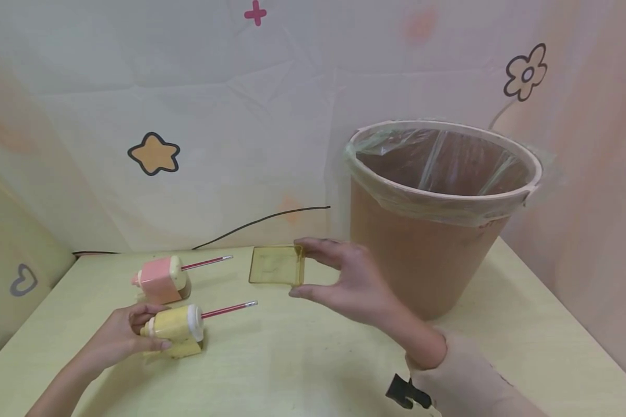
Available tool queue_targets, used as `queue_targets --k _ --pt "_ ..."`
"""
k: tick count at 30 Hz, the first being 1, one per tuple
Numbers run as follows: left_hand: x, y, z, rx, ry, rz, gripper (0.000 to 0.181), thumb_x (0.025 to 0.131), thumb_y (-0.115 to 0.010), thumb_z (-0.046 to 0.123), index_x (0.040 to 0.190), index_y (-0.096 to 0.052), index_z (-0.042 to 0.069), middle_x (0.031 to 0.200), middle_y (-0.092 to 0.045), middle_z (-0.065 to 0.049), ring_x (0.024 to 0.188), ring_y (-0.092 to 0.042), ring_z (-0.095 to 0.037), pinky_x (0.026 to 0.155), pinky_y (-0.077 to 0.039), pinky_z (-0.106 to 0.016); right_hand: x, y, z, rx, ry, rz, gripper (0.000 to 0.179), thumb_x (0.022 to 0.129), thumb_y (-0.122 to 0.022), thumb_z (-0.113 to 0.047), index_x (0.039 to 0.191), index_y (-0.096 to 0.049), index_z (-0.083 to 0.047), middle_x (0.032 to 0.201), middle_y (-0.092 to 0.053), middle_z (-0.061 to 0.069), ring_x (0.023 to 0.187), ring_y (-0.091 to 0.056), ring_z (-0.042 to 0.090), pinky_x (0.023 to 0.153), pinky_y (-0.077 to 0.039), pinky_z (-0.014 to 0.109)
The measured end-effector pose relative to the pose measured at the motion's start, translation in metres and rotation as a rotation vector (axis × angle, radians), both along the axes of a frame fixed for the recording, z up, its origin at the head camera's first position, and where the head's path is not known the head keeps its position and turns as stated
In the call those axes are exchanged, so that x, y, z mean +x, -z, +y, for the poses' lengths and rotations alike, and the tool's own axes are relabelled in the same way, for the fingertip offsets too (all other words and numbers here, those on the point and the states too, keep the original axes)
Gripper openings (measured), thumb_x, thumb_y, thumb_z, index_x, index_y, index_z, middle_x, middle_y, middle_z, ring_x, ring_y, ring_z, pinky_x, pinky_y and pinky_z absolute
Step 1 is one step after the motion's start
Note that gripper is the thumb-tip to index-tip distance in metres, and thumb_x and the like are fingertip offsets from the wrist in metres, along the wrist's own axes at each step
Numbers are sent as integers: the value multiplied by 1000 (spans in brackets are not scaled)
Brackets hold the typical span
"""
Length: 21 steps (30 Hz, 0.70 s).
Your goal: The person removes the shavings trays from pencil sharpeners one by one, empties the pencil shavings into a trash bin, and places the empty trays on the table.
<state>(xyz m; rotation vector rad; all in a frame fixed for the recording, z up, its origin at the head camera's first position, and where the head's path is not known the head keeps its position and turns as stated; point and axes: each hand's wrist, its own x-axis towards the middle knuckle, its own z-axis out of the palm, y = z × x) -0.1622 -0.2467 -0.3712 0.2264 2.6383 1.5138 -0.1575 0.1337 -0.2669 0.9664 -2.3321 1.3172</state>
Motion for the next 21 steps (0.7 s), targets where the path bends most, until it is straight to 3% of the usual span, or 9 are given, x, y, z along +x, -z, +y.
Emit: queue_targets --k 12,21 --pt "0 1 0 4 5 0 63 62 -83 12 113 -51 -9 107 -63 -19 89 -61 -16 71 -49 -25 -5 23 -15 -30 -28 -265 55 68 -80 -11 118 -58 -5 117 -61 8 109 -56 26 87 -47 31" --pt "0 0 0 11 1 -4 62 62 -82 11 112 -52 -8 109 -62 -19 89 -60 -16 71 -49 -25 -10 43 -28 -61 -88 -300 53 67 -80 -11 115 -59 -6 110 -57 6 107 -57 27 87 -47 33"
